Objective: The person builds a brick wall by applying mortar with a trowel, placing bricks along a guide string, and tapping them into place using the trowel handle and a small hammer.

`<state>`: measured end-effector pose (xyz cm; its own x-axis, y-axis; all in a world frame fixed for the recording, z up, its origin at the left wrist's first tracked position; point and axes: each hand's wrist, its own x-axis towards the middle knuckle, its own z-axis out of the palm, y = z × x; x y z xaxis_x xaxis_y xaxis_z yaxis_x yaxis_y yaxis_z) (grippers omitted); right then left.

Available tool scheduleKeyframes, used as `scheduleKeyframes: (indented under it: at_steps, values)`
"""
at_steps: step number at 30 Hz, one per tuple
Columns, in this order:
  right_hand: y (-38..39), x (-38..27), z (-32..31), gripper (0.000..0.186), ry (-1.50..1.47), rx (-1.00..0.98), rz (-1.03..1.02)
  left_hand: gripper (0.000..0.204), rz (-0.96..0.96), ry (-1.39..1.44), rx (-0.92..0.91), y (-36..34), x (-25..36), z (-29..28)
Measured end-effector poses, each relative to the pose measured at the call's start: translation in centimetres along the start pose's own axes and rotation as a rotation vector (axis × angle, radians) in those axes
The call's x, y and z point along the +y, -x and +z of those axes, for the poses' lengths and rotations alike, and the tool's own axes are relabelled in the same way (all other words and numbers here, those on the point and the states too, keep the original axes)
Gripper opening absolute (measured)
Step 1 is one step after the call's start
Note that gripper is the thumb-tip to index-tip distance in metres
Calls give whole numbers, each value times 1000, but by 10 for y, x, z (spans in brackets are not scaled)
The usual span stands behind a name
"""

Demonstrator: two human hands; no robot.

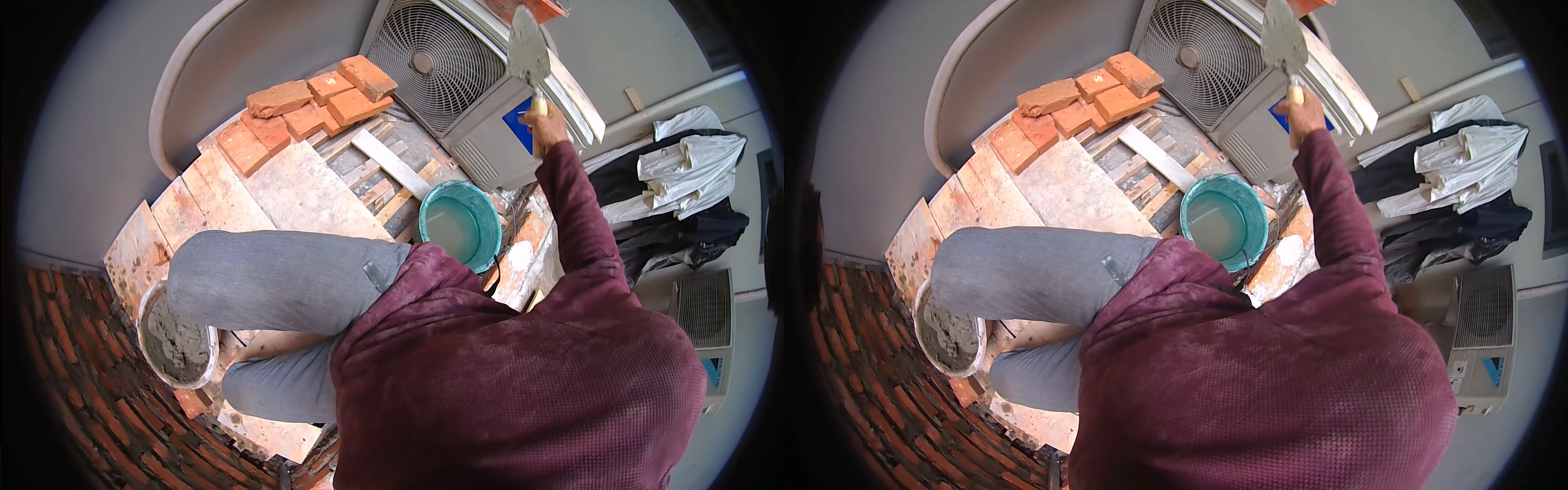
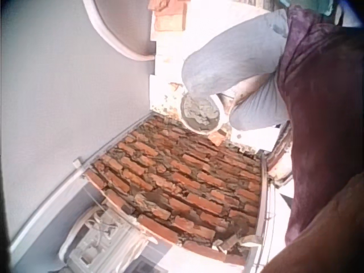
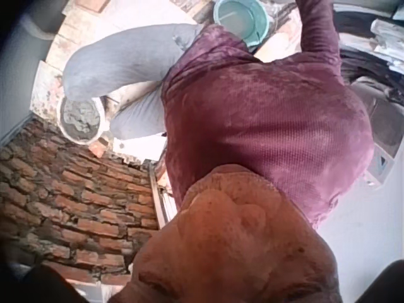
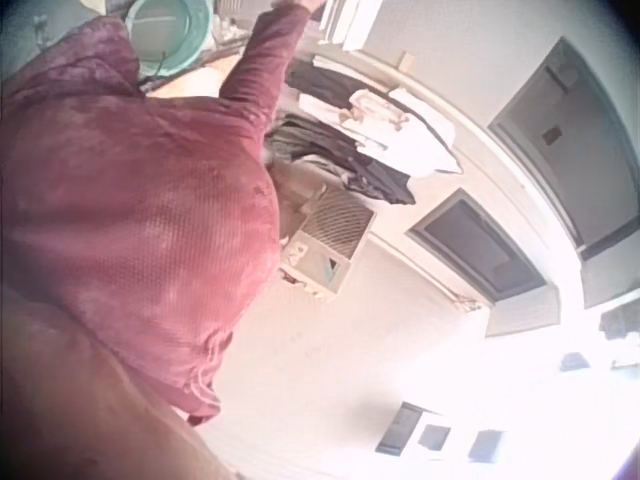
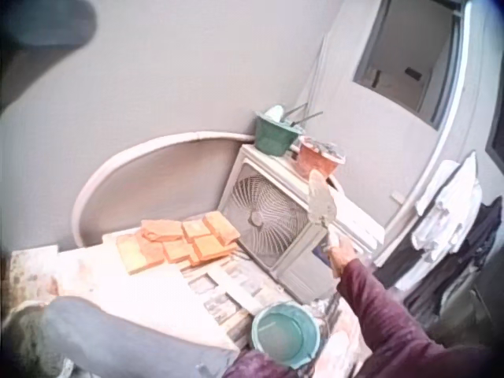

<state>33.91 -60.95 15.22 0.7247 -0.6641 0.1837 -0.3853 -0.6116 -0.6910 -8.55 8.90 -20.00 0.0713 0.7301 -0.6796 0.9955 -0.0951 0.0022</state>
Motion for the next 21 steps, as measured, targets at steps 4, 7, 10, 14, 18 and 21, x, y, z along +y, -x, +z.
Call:
scheduleKeyframes:
  at_steps: [4, 7, 10, 14, 18, 21]
  values:
    - [78, 111, 6, 31, 147, -195, 275, 121, 55, -66, 18, -5, 18, -10]
    - [100, 193, 3, 25, 78, -223, 316, 121, 87, -54, -4, 0, 45, 7]
    - [118, 125, 34, 25, -317, -392, 619, 122, 62, -28, 30, 5, 55, 8]
    - [115, 100, 65, 20, -80, -505, 512, 123, 20, -55, -8, 11, 51, 18]
    - [108, 29, 98, 22, -225, -483, 344, 124, -142, -14, -46, 30, -10, 19]
    - [88, 16, 96, 17, -489, -532, 237, 125, -308, -42, -57, 63, -54, 13]
